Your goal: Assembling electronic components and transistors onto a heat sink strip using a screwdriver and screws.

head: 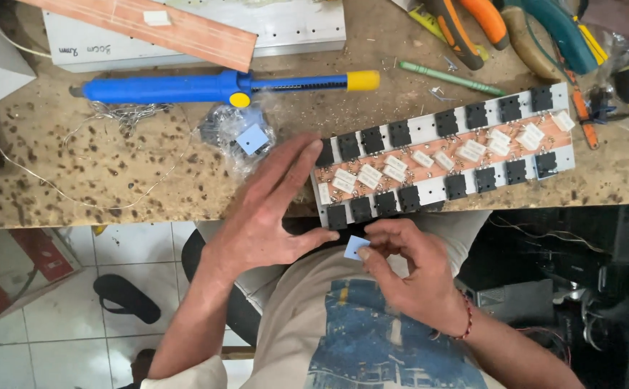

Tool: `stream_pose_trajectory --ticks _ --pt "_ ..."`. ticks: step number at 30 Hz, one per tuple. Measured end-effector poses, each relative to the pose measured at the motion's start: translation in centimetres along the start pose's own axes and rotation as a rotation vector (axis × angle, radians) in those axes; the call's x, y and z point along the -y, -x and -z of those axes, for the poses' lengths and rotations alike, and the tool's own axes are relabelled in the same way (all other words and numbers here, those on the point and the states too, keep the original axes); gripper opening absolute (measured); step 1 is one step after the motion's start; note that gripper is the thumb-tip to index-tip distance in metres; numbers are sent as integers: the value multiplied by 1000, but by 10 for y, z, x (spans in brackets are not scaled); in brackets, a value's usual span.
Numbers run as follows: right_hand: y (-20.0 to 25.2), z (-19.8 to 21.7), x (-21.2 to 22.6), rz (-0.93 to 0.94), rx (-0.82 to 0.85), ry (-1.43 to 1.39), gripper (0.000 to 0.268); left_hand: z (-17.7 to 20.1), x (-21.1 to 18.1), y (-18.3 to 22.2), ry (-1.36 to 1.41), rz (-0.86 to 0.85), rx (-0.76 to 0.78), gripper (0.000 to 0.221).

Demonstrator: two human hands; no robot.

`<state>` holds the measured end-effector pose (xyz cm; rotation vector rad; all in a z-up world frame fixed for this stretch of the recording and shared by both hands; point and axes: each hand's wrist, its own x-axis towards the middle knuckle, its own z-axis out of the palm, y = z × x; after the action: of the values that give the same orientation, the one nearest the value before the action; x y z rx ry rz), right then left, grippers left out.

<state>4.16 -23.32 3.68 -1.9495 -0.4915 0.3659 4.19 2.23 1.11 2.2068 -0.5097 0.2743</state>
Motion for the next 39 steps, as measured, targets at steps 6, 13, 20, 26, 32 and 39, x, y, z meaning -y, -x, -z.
stream_pose_trajectory --ticks 6,13,20,26,32,39 --pt "-5 -14 14 81 -41 2 14 -2 -5 8 23 -36 -41 92" --pt "-5 -26 14 78 -35 -131 14 -52 -59 54 143 193 -634 54" --pt "-25 -5 3 403 2 257 17 -54 -68 53 574 359 -703 41" --pt "-95 29 53 774 223 841 23 -43 -65 49 536 632 -767 30" --pt "-103 28 50 804 333 1054 26 -49 -63 48 663 680 -794 30" --pt "-119 36 51 870 479 965 25 -48 -62 41 713 773 -778 25"
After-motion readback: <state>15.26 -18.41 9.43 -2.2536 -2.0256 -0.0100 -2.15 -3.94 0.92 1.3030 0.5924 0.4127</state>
